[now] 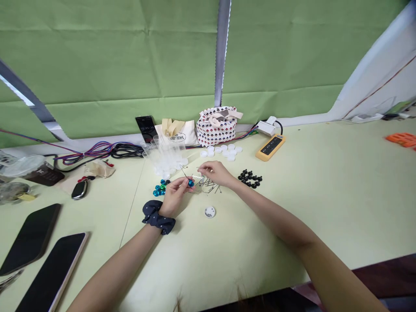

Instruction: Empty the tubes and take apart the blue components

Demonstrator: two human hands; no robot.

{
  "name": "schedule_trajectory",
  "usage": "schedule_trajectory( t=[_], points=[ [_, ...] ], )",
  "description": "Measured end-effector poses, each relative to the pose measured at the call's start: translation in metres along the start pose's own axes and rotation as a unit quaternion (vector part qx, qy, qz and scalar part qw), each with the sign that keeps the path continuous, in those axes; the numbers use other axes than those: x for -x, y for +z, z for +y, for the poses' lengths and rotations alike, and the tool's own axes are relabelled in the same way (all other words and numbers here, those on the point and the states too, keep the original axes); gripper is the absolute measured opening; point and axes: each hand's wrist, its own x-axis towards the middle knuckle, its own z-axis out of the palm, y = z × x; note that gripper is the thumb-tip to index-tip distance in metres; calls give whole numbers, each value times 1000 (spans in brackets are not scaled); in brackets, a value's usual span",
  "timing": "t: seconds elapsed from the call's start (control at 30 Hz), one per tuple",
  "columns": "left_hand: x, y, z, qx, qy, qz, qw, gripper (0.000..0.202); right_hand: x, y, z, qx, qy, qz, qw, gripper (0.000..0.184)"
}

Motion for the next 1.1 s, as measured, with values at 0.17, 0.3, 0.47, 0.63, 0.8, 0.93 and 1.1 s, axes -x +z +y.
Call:
schedule_trajectory(
  t=[0.17, 0.3, 0.47, 0.63, 0.8, 0.93, 1.1],
  points=[
    [-1, 0, 0, 3, 19, 22, 1000, 25, 5, 1, 9, 182, 17, -101, 978, 15],
    [-1, 0, 0, -1, 18, 25, 1000, 28, 7, 7, 7, 230, 16, -115, 966, 17],
    [0, -1, 0, -6, 7, 37, 999, 32, 6, 13, 9, 255, 21, -104, 961, 11],
    [0, 0, 1, -6, 2, 38, 999, 30, 5, 16, 17, 251, 18, -118, 961, 9],
    [-1, 0, 0, 6, 7, 32, 999, 32, 2, 12, 20, 232, 6, -105, 967, 9],
    [-1, -1, -2, 10, 13, 34, 999, 29, 3, 0, 12, 223, -5, -140, 965, 13],
    [-1, -1, -3, 11, 6, 31, 999, 28, 6, -19, 2, 272, -11, -245, 931, 13]
  ],
)
